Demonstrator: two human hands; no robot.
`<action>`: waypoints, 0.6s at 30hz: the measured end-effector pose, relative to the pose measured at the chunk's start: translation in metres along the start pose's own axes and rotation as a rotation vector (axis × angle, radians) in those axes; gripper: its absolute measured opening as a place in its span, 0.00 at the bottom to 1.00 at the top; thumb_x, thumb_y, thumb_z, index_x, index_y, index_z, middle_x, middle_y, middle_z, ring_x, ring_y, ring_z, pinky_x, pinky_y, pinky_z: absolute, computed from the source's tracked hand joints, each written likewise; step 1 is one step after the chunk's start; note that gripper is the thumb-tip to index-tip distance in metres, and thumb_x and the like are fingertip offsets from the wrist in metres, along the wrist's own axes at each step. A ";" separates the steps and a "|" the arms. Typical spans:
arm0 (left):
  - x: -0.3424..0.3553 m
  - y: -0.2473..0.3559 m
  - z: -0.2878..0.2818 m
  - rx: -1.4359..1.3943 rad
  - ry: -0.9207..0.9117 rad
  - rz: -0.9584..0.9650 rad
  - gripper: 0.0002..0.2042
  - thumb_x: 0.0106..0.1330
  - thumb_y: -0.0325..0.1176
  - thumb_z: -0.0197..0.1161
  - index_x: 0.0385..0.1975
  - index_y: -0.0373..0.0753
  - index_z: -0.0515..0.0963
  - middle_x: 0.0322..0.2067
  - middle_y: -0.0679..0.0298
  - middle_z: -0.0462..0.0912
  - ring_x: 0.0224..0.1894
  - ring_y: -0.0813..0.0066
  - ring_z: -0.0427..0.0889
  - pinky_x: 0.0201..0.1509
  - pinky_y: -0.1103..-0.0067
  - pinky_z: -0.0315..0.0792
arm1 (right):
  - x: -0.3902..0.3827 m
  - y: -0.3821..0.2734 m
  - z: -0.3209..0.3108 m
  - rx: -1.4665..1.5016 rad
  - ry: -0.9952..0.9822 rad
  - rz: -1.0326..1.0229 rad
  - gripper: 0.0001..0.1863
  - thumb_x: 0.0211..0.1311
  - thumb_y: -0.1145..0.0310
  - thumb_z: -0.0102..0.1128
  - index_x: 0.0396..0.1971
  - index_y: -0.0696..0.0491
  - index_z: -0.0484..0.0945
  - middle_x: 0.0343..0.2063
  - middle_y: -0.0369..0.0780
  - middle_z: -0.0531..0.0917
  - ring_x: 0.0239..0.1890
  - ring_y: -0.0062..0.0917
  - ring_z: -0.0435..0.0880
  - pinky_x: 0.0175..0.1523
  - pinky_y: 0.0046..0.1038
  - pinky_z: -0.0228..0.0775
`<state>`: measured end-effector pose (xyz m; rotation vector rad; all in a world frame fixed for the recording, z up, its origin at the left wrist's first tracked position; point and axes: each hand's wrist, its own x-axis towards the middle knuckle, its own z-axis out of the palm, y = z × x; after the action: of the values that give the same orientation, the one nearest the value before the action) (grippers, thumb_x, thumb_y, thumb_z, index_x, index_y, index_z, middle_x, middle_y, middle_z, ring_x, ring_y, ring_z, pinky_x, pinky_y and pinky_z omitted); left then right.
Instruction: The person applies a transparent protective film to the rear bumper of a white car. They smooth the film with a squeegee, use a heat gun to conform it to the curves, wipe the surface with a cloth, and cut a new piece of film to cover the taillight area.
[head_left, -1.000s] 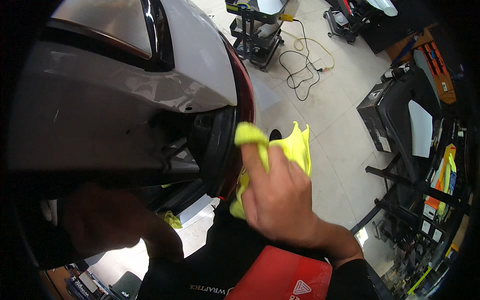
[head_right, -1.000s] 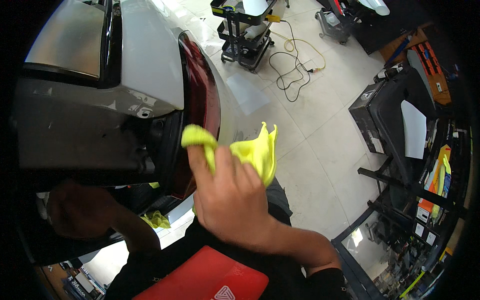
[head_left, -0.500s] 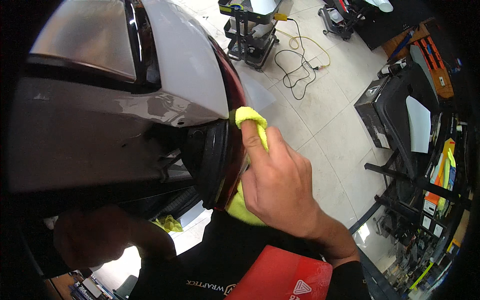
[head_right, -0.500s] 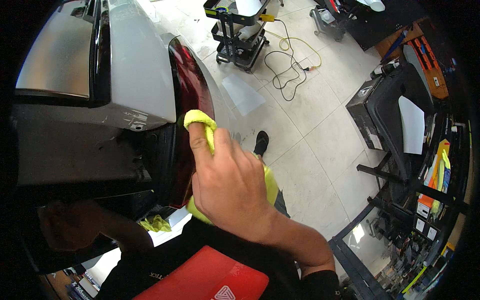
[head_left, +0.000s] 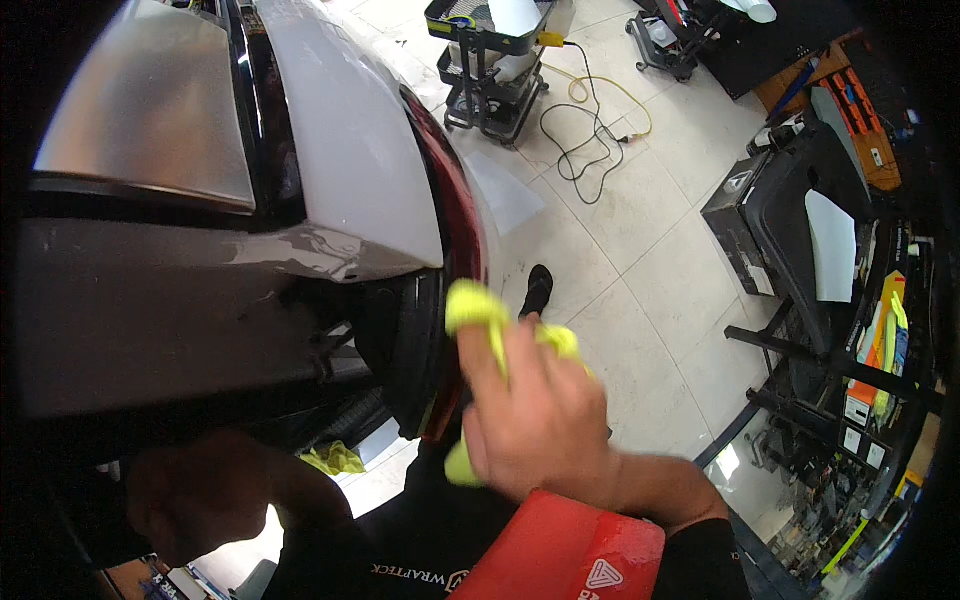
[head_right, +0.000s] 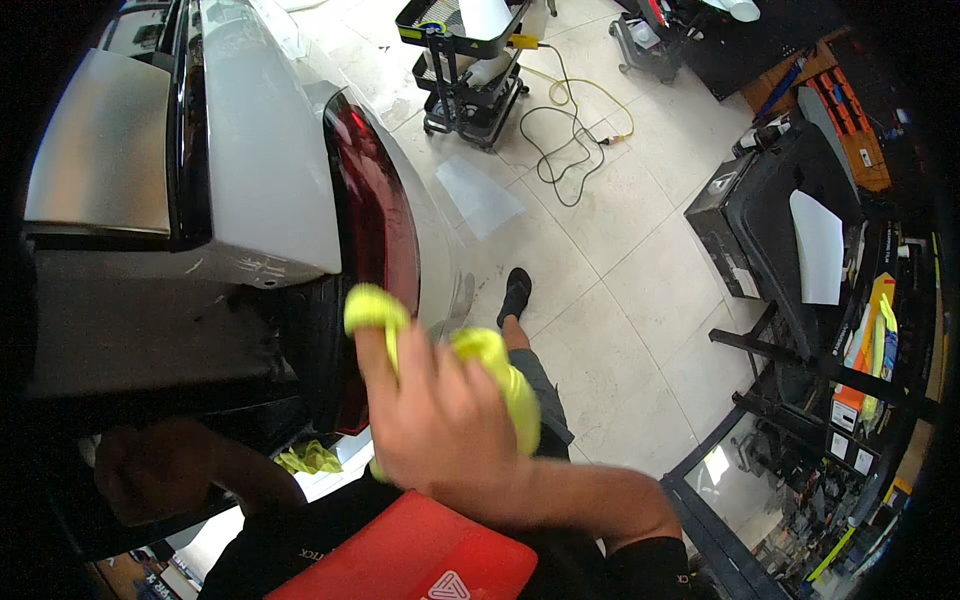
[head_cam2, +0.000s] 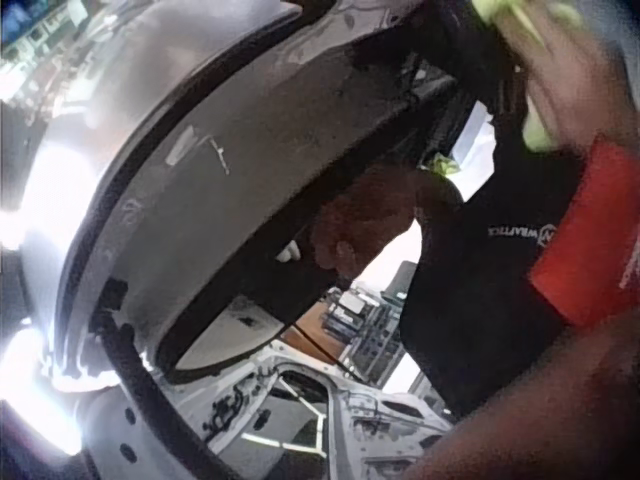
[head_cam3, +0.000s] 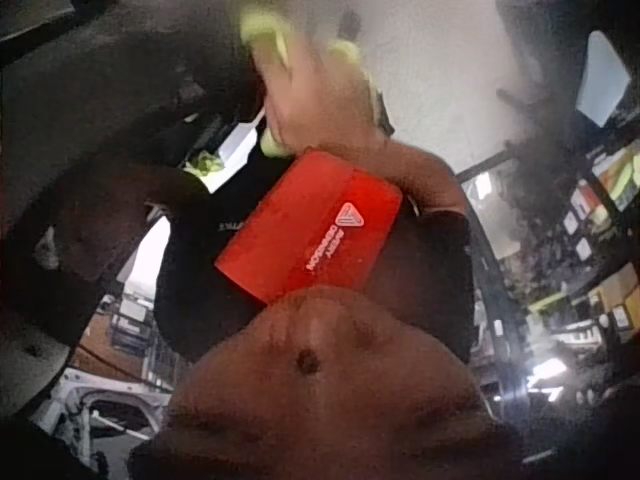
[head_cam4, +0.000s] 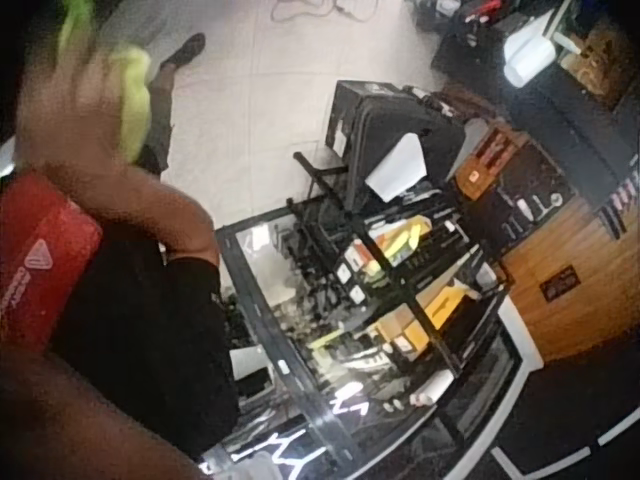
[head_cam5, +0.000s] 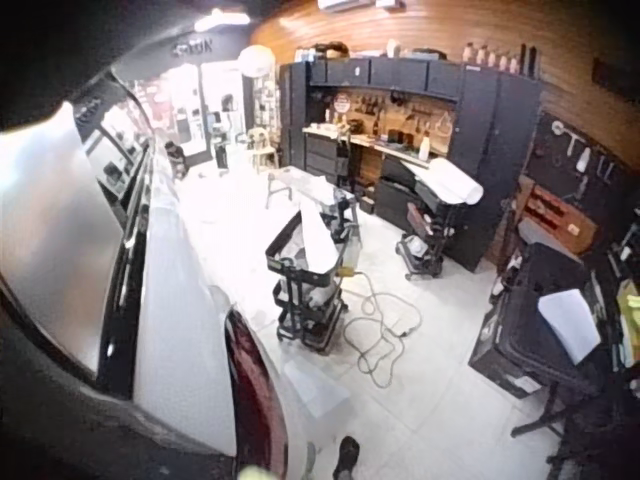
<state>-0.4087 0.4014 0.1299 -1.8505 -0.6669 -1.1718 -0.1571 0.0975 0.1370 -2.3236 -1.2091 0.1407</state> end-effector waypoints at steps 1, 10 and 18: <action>0.004 0.002 -0.006 -0.042 -0.020 -0.031 0.06 0.82 0.30 0.53 0.50 0.35 0.73 0.43 0.52 0.80 0.40 0.68 0.84 0.40 0.73 0.85 | 0.015 0.010 -0.003 0.015 0.025 0.000 0.37 0.47 0.74 0.70 0.63 0.64 0.78 0.32 0.44 0.74 0.29 0.35 0.81 0.32 0.36 0.73; 0.056 0.071 -0.006 -0.619 0.239 0.097 0.16 0.82 0.40 0.55 0.54 0.30 0.71 0.42 0.50 0.80 0.39 0.65 0.84 0.38 0.71 0.82 | 0.026 0.022 0.006 -0.057 0.140 -0.051 0.31 0.53 0.71 0.67 0.60 0.62 0.81 0.32 0.42 0.76 0.27 0.30 0.81 0.29 0.34 0.73; 0.059 0.065 -0.004 -0.341 0.191 0.199 0.15 0.84 0.40 0.51 0.58 0.35 0.71 0.46 0.51 0.80 0.44 0.63 0.85 0.42 0.69 0.84 | 0.035 0.043 0.020 -0.161 0.147 0.071 0.28 0.64 0.72 0.58 0.66 0.58 0.77 0.40 0.47 0.80 0.29 0.38 0.85 0.34 0.43 0.79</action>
<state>-0.3354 0.3649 0.1607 -1.9953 -0.1762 -1.3695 -0.1106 0.1129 0.1043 -2.4681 -1.1022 -0.1052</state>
